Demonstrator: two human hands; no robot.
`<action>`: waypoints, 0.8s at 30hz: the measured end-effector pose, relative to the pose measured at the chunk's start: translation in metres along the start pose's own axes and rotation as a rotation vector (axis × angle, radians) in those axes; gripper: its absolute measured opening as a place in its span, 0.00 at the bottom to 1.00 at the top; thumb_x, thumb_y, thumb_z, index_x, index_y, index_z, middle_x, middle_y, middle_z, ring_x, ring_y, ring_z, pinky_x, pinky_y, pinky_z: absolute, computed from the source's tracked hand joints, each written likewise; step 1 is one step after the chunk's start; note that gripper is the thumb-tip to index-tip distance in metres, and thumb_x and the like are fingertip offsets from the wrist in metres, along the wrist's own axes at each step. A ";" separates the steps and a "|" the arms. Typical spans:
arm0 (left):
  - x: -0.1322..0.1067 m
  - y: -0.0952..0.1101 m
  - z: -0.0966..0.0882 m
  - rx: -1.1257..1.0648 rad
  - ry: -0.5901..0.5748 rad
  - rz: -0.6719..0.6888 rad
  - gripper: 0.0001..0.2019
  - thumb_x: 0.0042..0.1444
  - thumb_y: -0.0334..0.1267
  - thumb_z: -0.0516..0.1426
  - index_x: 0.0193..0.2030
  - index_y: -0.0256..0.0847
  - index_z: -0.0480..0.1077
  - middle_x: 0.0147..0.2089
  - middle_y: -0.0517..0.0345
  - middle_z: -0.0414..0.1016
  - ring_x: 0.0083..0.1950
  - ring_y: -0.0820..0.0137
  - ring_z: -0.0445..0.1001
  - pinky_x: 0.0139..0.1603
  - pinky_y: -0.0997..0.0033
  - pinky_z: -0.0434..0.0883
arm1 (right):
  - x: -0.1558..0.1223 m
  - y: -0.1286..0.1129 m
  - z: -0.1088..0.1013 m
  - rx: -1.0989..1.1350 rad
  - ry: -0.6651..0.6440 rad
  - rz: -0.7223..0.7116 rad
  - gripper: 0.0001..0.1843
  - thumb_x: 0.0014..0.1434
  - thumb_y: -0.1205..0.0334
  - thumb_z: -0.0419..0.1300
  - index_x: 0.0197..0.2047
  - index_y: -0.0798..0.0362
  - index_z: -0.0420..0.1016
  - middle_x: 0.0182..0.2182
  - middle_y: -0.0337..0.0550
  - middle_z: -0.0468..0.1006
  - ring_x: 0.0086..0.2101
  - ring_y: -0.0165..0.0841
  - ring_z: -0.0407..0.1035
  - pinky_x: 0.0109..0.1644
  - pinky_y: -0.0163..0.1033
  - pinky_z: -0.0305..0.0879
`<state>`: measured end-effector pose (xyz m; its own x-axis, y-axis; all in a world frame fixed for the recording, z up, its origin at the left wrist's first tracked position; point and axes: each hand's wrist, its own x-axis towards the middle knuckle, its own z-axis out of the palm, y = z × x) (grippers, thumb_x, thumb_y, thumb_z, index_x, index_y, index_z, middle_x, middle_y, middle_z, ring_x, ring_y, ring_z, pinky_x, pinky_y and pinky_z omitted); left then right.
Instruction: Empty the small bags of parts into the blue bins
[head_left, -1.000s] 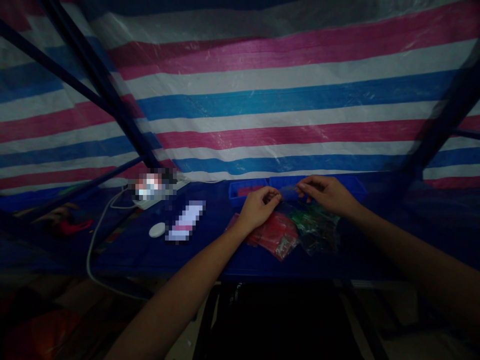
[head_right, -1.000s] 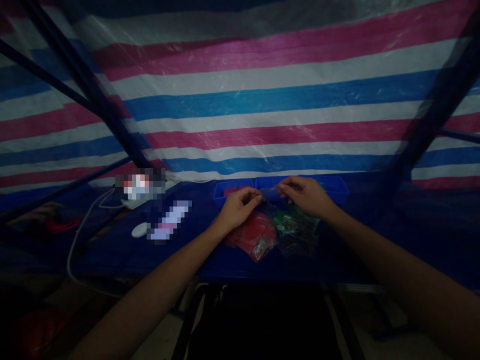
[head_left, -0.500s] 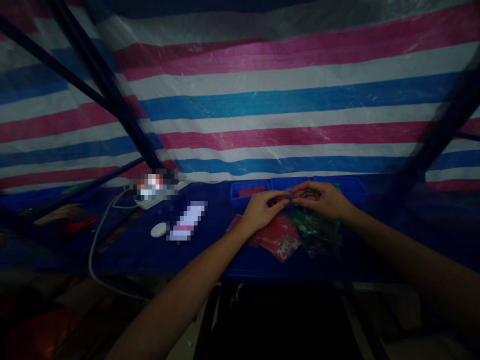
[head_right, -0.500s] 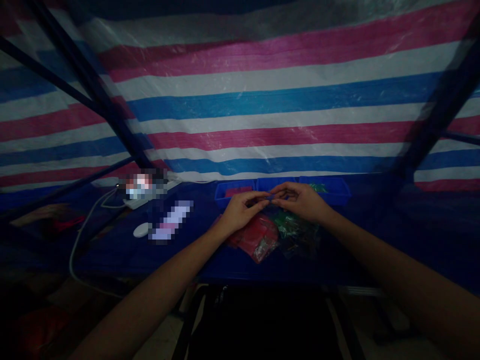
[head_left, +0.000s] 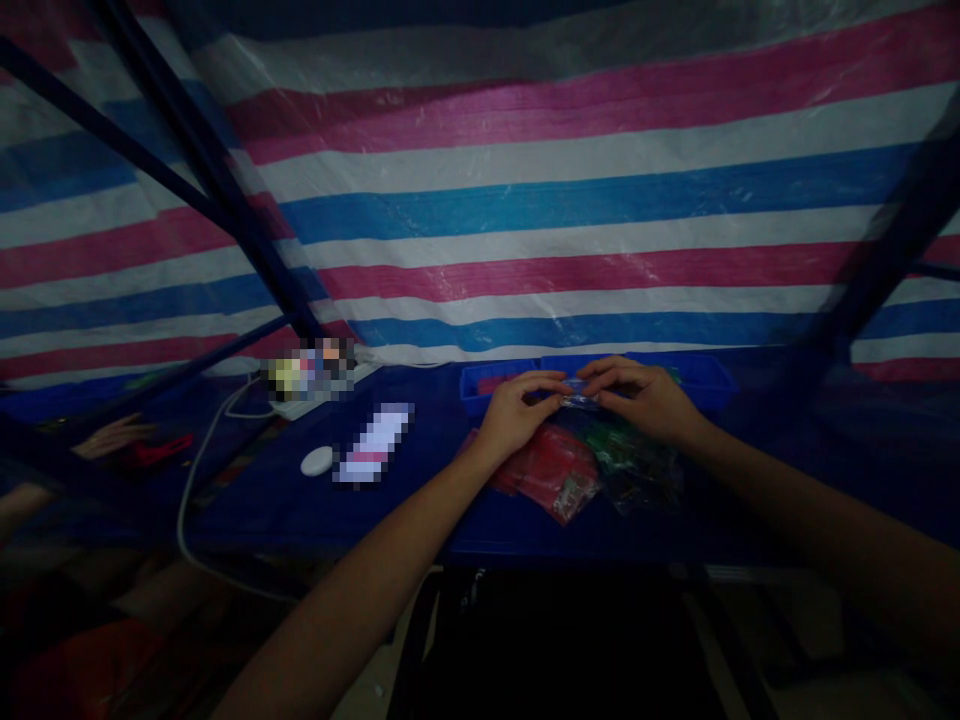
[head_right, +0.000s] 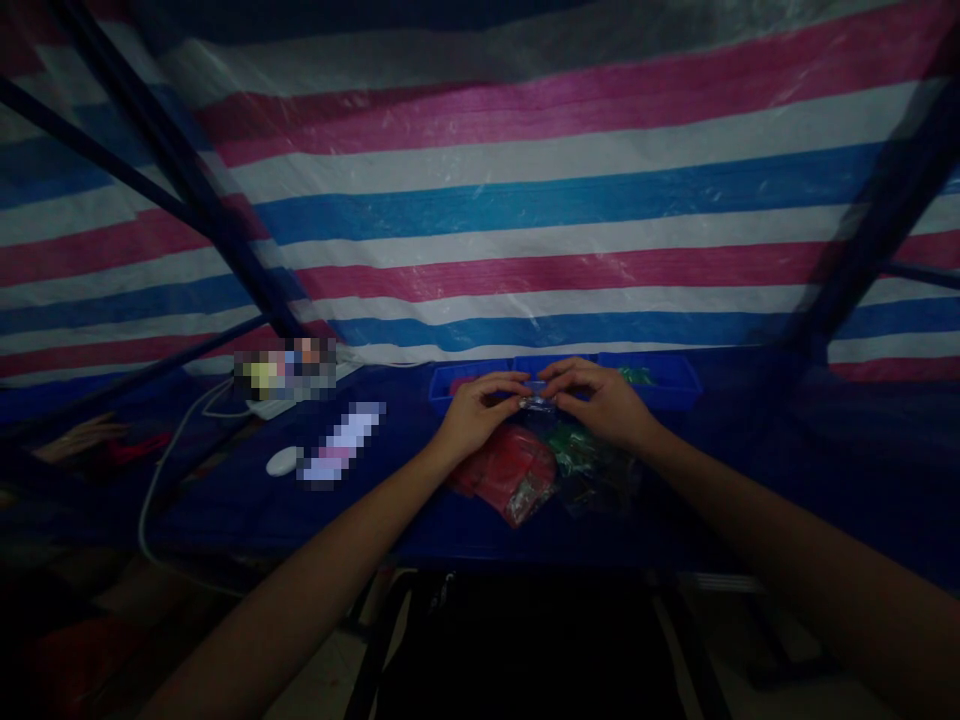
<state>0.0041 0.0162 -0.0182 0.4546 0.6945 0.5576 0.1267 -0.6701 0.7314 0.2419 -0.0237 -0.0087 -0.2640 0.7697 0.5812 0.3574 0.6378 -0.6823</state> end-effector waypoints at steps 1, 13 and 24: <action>0.000 -0.001 0.000 -0.032 -0.007 -0.028 0.09 0.63 0.36 0.62 0.48 0.41 0.81 0.54 0.50 0.82 0.56 0.62 0.80 0.62 0.57 0.74 | 0.000 0.001 -0.001 -0.013 0.003 -0.016 0.06 0.62 0.60 0.64 0.41 0.44 0.84 0.55 0.45 0.79 0.56 0.42 0.74 0.61 0.52 0.70; -0.002 0.007 0.002 0.100 0.007 -0.008 0.11 0.67 0.38 0.59 0.51 0.41 0.80 0.52 0.50 0.82 0.54 0.63 0.80 0.58 0.59 0.75 | -0.002 0.004 0.004 -0.010 -0.006 0.069 0.14 0.67 0.61 0.58 0.49 0.43 0.83 0.49 0.43 0.81 0.35 0.35 0.78 0.41 0.46 0.78; -0.003 0.006 0.007 -0.002 0.011 -0.055 0.14 0.63 0.44 0.64 0.50 0.39 0.80 0.54 0.46 0.81 0.54 0.61 0.80 0.53 0.60 0.78 | -0.003 0.005 0.008 0.038 -0.077 0.032 0.13 0.69 0.62 0.56 0.51 0.43 0.81 0.47 0.42 0.83 0.48 0.40 0.78 0.59 0.53 0.72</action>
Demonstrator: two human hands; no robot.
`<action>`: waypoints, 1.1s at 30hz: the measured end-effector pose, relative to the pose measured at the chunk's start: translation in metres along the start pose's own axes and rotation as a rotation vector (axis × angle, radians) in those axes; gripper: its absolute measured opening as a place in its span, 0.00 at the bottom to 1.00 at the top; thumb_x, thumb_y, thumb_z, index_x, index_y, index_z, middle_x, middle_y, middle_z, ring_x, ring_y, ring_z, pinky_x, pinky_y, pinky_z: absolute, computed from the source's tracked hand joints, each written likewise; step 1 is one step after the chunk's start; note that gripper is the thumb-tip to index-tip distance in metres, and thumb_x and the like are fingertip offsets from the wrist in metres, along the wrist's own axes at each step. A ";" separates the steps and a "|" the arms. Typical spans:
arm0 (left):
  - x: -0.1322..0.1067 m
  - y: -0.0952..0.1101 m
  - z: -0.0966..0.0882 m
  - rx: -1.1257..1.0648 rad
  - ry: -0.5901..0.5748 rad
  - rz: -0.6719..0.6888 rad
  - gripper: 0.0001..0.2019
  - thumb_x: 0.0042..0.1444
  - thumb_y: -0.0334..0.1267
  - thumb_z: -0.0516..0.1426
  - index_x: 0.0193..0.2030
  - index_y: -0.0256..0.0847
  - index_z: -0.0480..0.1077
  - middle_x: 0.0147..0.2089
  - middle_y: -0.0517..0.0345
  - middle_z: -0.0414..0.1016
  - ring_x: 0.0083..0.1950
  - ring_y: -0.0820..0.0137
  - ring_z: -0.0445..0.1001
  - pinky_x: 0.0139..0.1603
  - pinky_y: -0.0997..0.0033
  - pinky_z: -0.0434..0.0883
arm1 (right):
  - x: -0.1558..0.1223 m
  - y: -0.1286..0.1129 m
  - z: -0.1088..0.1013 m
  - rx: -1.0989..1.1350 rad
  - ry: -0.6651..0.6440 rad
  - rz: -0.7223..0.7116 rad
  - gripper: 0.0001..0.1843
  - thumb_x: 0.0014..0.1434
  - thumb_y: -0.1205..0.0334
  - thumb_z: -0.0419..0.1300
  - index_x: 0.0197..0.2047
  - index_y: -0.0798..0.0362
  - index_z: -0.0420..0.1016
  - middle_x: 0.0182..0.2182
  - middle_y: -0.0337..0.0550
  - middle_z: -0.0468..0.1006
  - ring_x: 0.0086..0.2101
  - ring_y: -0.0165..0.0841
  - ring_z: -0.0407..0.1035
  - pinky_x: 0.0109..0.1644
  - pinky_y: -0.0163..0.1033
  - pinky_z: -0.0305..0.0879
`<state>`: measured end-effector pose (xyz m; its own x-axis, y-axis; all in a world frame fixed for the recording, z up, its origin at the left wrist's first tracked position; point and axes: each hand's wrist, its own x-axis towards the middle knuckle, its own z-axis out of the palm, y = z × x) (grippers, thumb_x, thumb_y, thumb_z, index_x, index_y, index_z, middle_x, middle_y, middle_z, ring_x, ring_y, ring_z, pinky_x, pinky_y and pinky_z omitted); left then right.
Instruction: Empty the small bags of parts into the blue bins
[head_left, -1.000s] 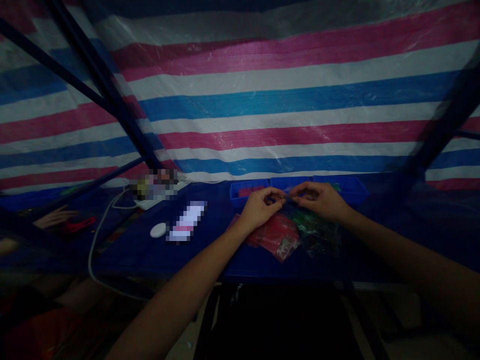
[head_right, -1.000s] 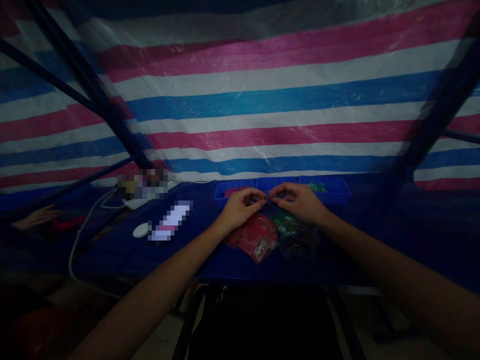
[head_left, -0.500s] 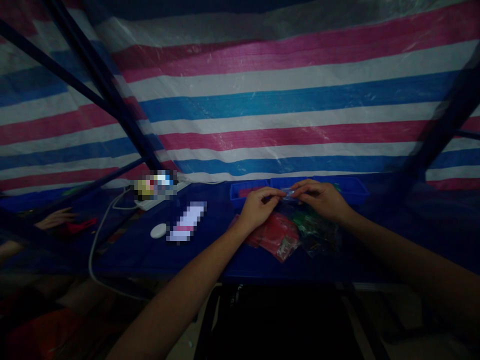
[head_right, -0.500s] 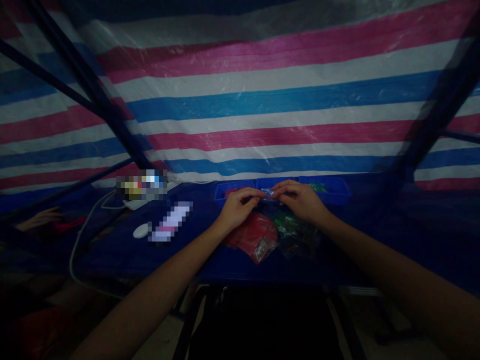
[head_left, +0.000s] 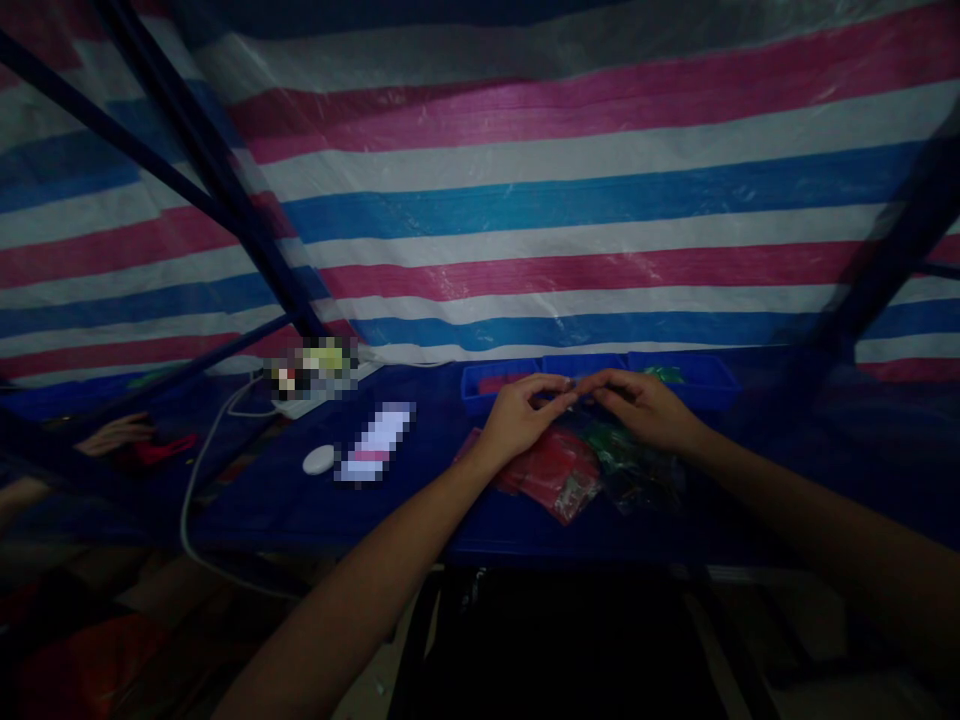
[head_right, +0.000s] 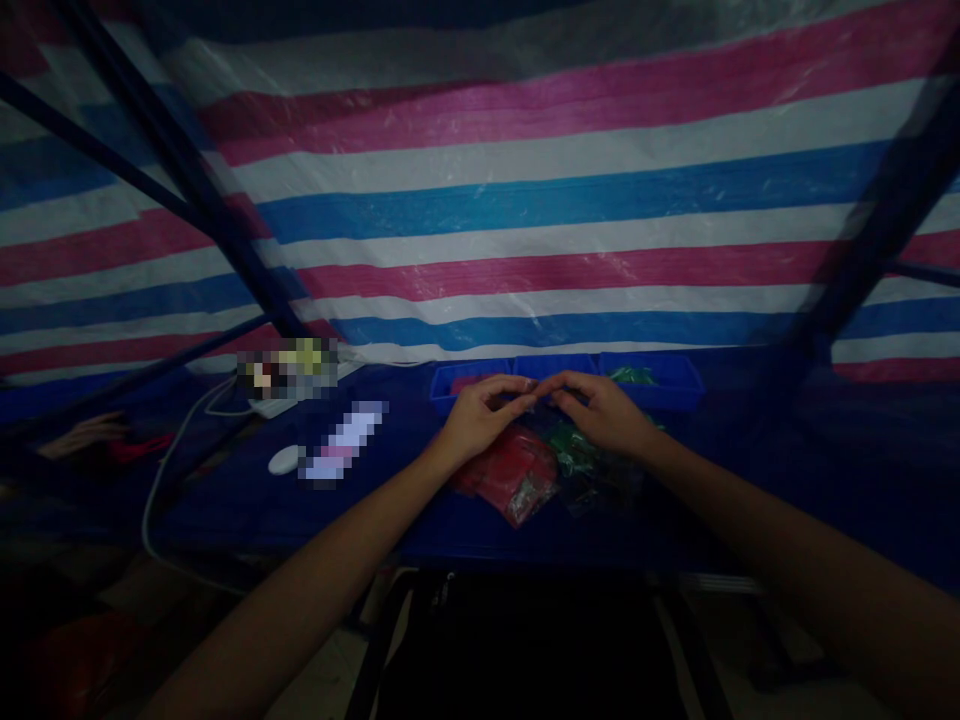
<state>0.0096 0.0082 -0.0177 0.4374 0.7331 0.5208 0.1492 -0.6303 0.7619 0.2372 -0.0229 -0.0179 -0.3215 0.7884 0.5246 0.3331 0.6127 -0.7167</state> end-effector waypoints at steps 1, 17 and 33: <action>0.001 -0.001 -0.001 0.005 -0.008 0.013 0.12 0.64 0.43 0.63 0.50 0.39 0.80 0.54 0.46 0.81 0.54 0.62 0.80 0.54 0.60 0.77 | 0.000 0.000 -0.001 -0.023 0.021 -0.010 0.13 0.69 0.62 0.56 0.50 0.43 0.81 0.47 0.42 0.83 0.48 0.41 0.77 0.58 0.53 0.72; 0.003 -0.007 -0.006 0.160 0.115 0.028 0.14 0.66 0.43 0.61 0.55 0.41 0.76 0.53 0.47 0.80 0.46 0.65 0.79 0.41 0.67 0.76 | 0.006 0.003 -0.012 -0.467 0.157 -0.228 0.20 0.67 0.66 0.56 0.59 0.46 0.78 0.59 0.46 0.79 0.60 0.45 0.71 0.66 0.57 0.66; -0.001 0.007 -0.009 0.426 0.005 0.189 0.12 0.70 0.40 0.56 0.56 0.42 0.74 0.49 0.51 0.79 0.48 0.64 0.79 0.49 0.60 0.77 | -0.001 -0.026 -0.039 -0.509 -0.166 -0.169 0.13 0.65 0.48 0.65 0.47 0.46 0.82 0.41 0.44 0.84 0.44 0.43 0.77 0.50 0.50 0.72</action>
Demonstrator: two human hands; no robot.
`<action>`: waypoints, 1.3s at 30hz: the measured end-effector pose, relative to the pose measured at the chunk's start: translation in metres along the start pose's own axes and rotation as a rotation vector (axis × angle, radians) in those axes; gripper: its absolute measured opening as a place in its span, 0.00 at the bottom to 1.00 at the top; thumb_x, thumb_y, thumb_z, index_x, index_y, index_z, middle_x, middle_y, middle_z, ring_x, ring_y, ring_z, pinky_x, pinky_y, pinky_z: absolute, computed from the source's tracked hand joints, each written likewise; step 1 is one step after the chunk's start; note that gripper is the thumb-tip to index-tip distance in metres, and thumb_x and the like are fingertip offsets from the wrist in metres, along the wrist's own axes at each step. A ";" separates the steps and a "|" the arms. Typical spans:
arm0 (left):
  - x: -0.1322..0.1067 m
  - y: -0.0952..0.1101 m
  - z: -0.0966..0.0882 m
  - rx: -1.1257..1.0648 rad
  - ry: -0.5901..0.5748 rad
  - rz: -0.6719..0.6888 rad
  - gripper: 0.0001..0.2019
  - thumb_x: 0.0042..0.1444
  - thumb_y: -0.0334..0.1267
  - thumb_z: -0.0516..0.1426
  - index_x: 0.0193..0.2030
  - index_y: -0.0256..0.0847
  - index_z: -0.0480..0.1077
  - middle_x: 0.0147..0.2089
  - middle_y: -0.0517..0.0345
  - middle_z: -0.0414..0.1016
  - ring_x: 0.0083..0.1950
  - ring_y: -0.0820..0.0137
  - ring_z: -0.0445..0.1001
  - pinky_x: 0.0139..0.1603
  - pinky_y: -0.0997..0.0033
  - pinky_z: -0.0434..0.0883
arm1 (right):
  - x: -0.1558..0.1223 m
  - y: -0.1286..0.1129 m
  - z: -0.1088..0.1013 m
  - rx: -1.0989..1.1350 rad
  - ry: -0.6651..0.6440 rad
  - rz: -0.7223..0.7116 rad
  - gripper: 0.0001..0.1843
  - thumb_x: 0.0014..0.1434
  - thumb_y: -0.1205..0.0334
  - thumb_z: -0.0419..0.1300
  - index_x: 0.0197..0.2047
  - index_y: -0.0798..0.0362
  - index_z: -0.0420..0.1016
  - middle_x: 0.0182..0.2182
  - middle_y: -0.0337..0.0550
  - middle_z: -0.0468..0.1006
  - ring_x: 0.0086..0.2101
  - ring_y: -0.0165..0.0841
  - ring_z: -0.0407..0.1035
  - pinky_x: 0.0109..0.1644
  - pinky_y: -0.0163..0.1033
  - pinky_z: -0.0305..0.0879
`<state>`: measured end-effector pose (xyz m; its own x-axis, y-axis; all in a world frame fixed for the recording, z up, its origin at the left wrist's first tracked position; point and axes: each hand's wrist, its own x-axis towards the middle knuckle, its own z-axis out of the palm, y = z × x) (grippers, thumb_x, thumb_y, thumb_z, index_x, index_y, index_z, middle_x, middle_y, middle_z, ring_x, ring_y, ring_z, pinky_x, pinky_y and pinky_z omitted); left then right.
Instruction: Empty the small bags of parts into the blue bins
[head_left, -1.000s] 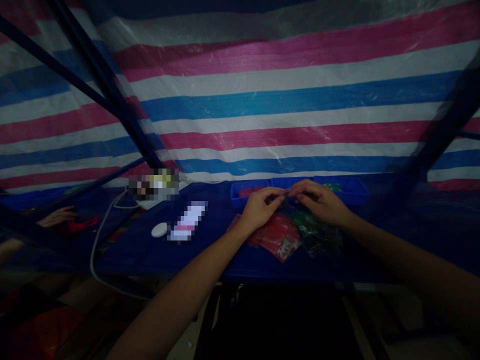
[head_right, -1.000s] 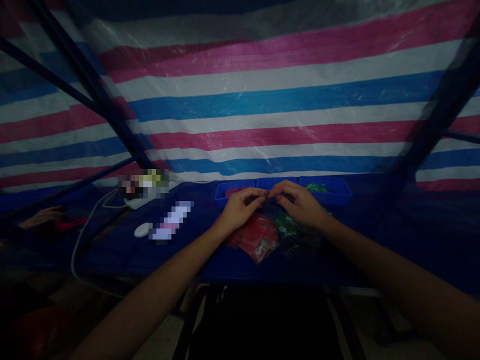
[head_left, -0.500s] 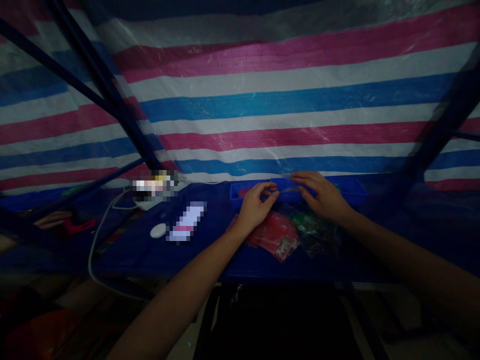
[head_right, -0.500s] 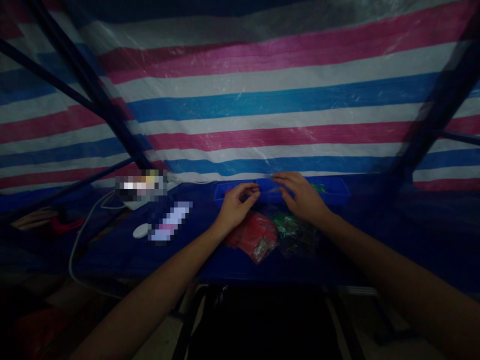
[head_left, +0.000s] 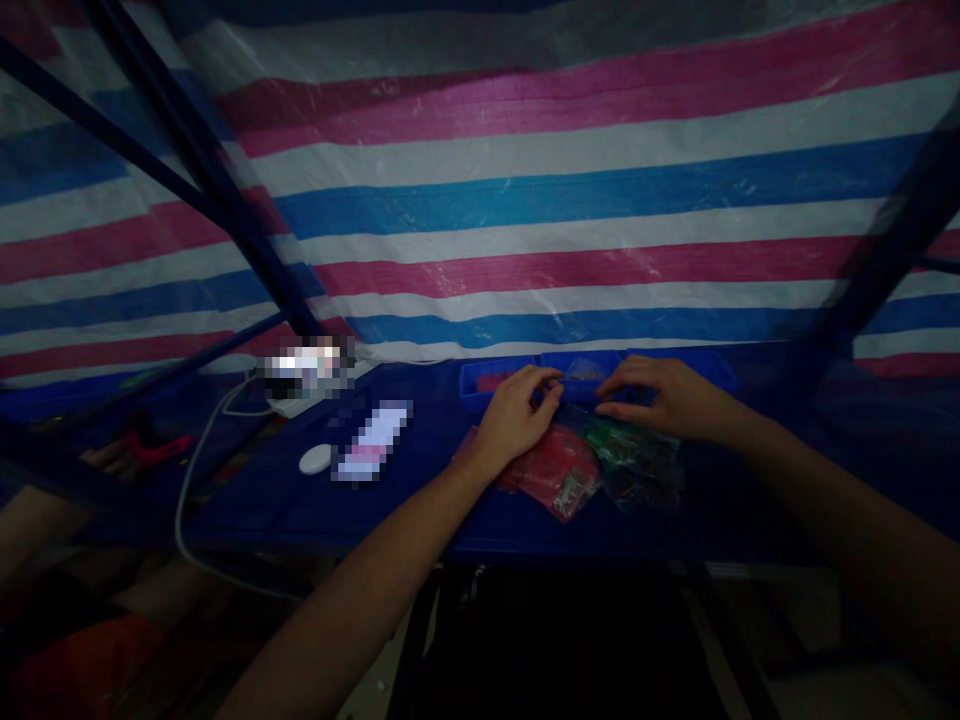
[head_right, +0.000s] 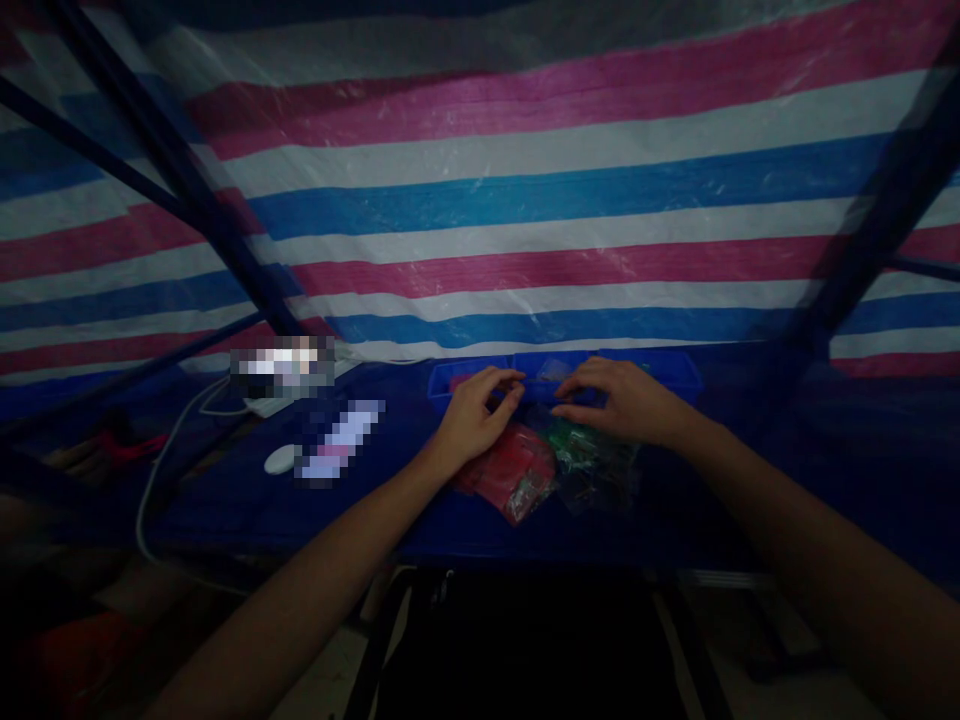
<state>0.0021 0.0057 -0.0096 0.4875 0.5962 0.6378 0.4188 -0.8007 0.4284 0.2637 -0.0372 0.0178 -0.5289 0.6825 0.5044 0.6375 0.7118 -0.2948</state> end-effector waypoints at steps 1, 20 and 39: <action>0.000 -0.001 0.000 0.011 -0.003 0.007 0.12 0.70 0.39 0.55 0.56 0.42 0.74 0.49 0.51 0.79 0.48 0.64 0.79 0.51 0.58 0.76 | -0.001 -0.003 0.002 0.041 -0.037 -0.018 0.15 0.63 0.47 0.67 0.48 0.46 0.82 0.42 0.44 0.84 0.45 0.43 0.77 0.51 0.49 0.72; 0.000 -0.003 -0.001 -0.129 -0.016 -0.114 0.14 0.70 0.44 0.56 0.55 0.42 0.76 0.51 0.50 0.81 0.50 0.62 0.79 0.52 0.60 0.75 | 0.004 -0.042 0.051 0.211 -0.158 -0.241 0.07 0.69 0.65 0.57 0.46 0.49 0.77 0.45 0.49 0.79 0.50 0.43 0.69 0.59 0.54 0.68; 0.000 0.002 0.003 -0.349 -0.074 -0.170 0.18 0.67 0.52 0.58 0.45 0.38 0.78 0.40 0.53 0.80 0.39 0.66 0.76 0.40 0.69 0.71 | 0.013 -0.009 0.045 0.654 0.436 0.360 0.18 0.62 0.45 0.67 0.48 0.48 0.77 0.40 0.45 0.82 0.40 0.39 0.78 0.44 0.45 0.77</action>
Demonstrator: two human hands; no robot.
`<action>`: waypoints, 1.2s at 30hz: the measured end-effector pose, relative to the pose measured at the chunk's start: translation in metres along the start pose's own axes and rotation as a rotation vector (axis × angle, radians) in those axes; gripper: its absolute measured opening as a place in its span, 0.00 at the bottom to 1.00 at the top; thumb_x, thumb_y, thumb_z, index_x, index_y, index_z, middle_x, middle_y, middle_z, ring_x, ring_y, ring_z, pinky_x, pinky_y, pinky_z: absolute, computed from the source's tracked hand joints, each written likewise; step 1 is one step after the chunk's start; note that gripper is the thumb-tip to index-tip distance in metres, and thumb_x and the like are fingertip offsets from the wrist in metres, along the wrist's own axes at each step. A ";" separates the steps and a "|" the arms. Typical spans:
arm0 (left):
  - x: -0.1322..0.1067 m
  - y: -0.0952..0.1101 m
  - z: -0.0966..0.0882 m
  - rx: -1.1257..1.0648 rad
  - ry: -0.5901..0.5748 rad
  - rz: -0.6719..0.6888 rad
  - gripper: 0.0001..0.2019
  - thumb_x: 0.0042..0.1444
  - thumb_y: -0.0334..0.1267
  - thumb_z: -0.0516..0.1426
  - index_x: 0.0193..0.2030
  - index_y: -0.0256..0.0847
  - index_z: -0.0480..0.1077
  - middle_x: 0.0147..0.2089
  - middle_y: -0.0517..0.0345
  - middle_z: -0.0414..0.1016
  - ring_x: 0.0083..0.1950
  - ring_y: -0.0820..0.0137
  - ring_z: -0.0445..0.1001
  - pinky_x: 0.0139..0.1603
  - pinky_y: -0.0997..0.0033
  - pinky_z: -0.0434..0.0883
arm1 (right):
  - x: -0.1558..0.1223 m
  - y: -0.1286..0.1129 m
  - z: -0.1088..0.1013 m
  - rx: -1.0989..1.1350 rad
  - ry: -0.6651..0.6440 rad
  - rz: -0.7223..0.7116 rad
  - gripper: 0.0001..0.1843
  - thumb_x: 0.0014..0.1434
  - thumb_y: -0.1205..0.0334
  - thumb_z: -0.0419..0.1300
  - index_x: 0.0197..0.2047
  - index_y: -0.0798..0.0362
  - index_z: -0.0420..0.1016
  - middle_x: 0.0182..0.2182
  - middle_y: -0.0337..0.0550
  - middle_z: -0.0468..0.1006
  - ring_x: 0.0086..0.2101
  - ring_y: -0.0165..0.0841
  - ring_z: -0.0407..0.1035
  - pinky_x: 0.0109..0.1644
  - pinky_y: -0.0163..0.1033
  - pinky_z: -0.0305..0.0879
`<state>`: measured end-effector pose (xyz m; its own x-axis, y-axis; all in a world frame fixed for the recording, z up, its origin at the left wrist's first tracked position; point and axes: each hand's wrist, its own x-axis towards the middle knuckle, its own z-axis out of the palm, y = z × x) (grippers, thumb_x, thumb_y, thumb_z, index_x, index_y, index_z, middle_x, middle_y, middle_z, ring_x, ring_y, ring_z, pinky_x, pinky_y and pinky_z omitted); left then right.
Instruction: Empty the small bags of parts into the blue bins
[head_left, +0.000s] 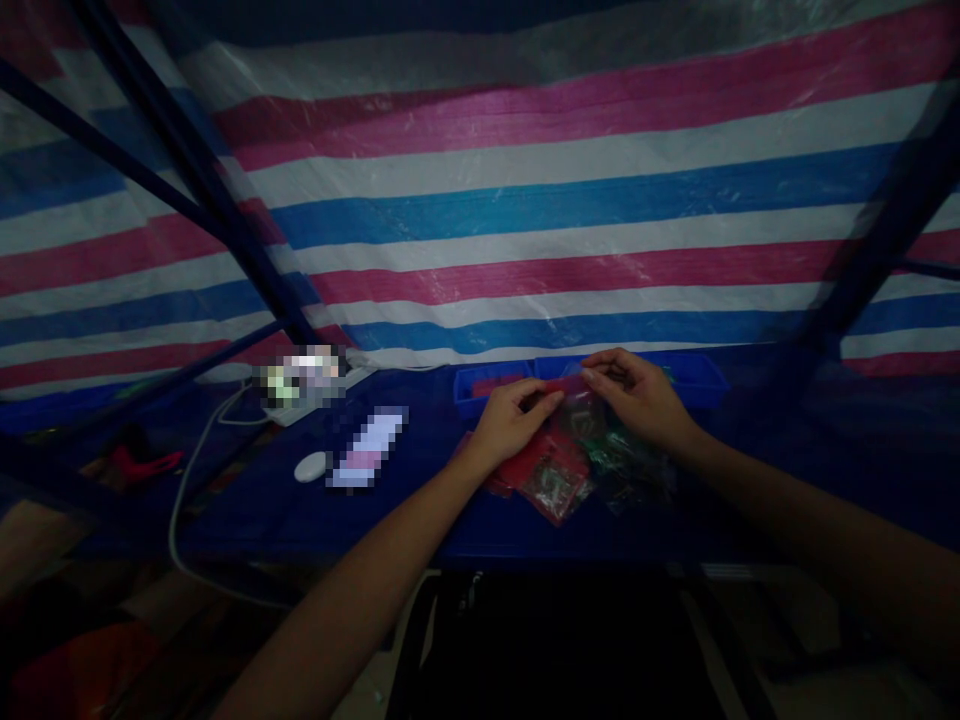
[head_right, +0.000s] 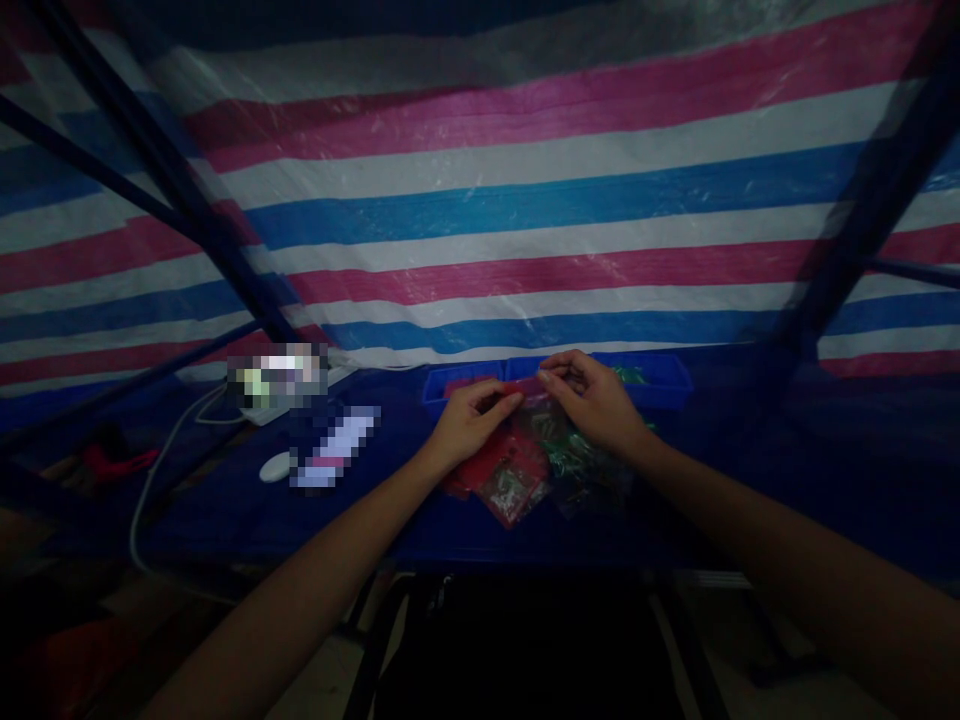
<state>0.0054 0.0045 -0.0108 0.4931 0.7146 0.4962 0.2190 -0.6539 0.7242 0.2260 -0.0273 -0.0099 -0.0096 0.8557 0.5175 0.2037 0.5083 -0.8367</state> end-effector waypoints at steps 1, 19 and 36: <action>0.000 -0.001 -0.001 -0.005 0.018 -0.006 0.18 0.68 0.52 0.57 0.44 0.38 0.78 0.39 0.53 0.80 0.39 0.67 0.76 0.39 0.69 0.71 | 0.000 0.000 0.000 0.029 -0.031 0.023 0.20 0.60 0.45 0.68 0.49 0.47 0.77 0.41 0.45 0.82 0.41 0.40 0.78 0.46 0.46 0.78; 0.003 -0.006 0.000 0.076 0.173 0.050 0.17 0.62 0.42 0.65 0.55 0.40 0.74 0.51 0.47 0.78 0.46 0.64 0.78 0.43 0.65 0.75 | 0.002 0.013 -0.006 0.001 -0.057 0.110 0.18 0.54 0.47 0.73 0.39 0.49 0.75 0.35 0.43 0.83 0.36 0.40 0.79 0.43 0.48 0.79; 0.001 -0.012 -0.002 0.066 0.003 0.007 0.16 0.67 0.44 0.59 0.56 0.39 0.76 0.50 0.51 0.82 0.47 0.60 0.79 0.49 0.61 0.75 | 0.004 0.007 -0.004 0.057 0.083 0.037 0.26 0.55 0.46 0.73 0.51 0.49 0.75 0.43 0.46 0.80 0.43 0.39 0.77 0.47 0.45 0.77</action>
<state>0.0020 0.0136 -0.0177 0.4922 0.7109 0.5023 0.2712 -0.6736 0.6876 0.2310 -0.0206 -0.0125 0.0788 0.8639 0.4975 0.1462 0.4836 -0.8630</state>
